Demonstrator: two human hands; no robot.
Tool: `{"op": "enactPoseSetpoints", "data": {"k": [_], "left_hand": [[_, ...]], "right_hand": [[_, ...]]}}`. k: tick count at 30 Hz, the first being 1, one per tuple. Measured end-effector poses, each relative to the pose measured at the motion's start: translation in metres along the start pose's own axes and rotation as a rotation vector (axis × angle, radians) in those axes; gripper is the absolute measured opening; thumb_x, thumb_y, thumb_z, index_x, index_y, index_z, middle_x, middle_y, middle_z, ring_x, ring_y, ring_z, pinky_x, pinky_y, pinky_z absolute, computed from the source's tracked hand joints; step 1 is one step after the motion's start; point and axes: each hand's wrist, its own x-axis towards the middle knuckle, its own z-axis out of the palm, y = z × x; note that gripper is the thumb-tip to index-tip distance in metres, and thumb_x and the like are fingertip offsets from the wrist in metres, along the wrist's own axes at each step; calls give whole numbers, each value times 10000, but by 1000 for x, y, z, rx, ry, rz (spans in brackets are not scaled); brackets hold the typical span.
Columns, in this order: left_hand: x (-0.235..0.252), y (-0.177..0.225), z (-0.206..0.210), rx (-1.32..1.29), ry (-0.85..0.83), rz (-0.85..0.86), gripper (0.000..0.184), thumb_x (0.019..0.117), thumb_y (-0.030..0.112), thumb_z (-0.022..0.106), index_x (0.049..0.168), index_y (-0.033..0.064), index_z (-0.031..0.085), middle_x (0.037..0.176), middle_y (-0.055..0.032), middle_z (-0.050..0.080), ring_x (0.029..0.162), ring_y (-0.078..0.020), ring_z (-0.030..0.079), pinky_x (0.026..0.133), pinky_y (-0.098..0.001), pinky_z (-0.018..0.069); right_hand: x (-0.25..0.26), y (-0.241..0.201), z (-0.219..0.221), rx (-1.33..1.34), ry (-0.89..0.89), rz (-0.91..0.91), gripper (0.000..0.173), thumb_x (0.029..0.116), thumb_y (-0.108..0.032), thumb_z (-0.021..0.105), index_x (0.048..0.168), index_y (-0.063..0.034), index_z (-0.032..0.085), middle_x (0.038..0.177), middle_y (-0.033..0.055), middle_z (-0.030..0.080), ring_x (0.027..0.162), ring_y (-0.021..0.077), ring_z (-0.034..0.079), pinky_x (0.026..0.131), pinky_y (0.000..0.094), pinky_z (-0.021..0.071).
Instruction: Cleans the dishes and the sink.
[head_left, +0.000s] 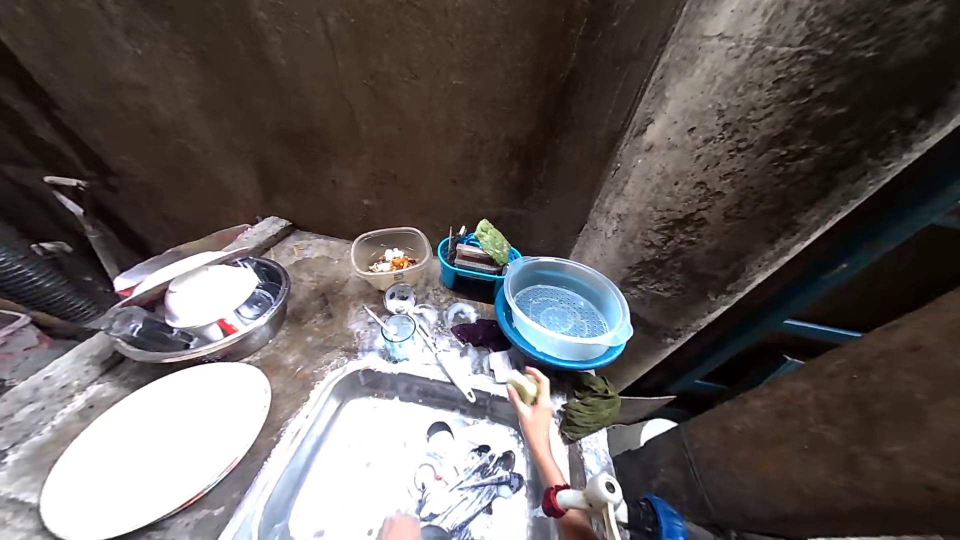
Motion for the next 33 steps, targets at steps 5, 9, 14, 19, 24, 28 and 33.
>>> {"op": "enactPoseSetpoints", "data": {"k": [5, 9, 14, 19, 24, 28, 33], "left_hand": [[13, -14, -36, -434, 166, 15, 422, 1115, 213, 384, 1275, -113, 599, 1257, -333, 625, 1228, -470, 588, 1068, -595, 422], [5, 22, -52, -772, 333, 134, 339, 1064, 98, 428, 1276, -126, 570, 1185, -290, 633, 1098, -350, 614, 992, -477, 468], [-8, 15, -64, -818, 440, 198, 324, 1065, 56, 360, 1171, -116, 612, 1006, -209, 639, 921, -256, 595, 872, -416, 481], [-40, 13, -88, -1422, 361, 130, 211, 1074, 54, 364, 927, 51, 515, 592, 73, 403, 459, 6, 340, 436, -149, 304], [-66, 8, -99, -1761, 238, 65, 346, 1092, 54, 309, 799, 151, 464, 528, 107, 413, 421, 28, 373, 425, -125, 344], [-38, 4, -92, -1623, 128, 93, 326, 1121, 147, 320, 844, 125, 489, 554, 94, 421, 423, 32, 337, 400, -123, 286], [-31, -5, -85, -1508, 57, 159, 363, 1133, 239, 275, 878, 130, 509, 544, 104, 385, 401, 21, 277, 383, -140, 228]], "right_hand": [[-110, -23, 12, 196, -18, 341, 305, 826, 65, 684, 1090, 171, 575, 937, 199, 644, 819, 184, 637, 747, 335, 553], [-138, -23, 70, 33, -181, -219, 264, 763, 29, 664, 1001, 97, 755, 1194, 328, 673, 1180, 532, 600, 1029, 609, 465], [-86, -25, 99, -238, -55, -439, 131, 765, -76, 760, 789, 47, 723, 777, 174, 722, 695, 319, 733, 614, 472, 605], [-57, -57, 104, 403, 238, 461, 172, 999, -32, 580, 1035, 131, 622, 811, 122, 615, 687, 118, 564, 676, 288, 506], [-84, -55, 96, 532, -355, 486, 510, 838, 8, 693, 1287, 150, 499, 1006, 152, 648, 846, 109, 638, 794, 292, 560], [-74, -63, 107, 335, -250, 308, 194, 955, -74, 610, 1035, 96, 660, 854, 82, 670, 745, 60, 617, 711, 249, 530], [-67, -65, 107, 297, -67, 474, 259, 1012, -33, 554, 1158, 175, 604, 961, 219, 650, 858, 194, 604, 823, 365, 505]]}}
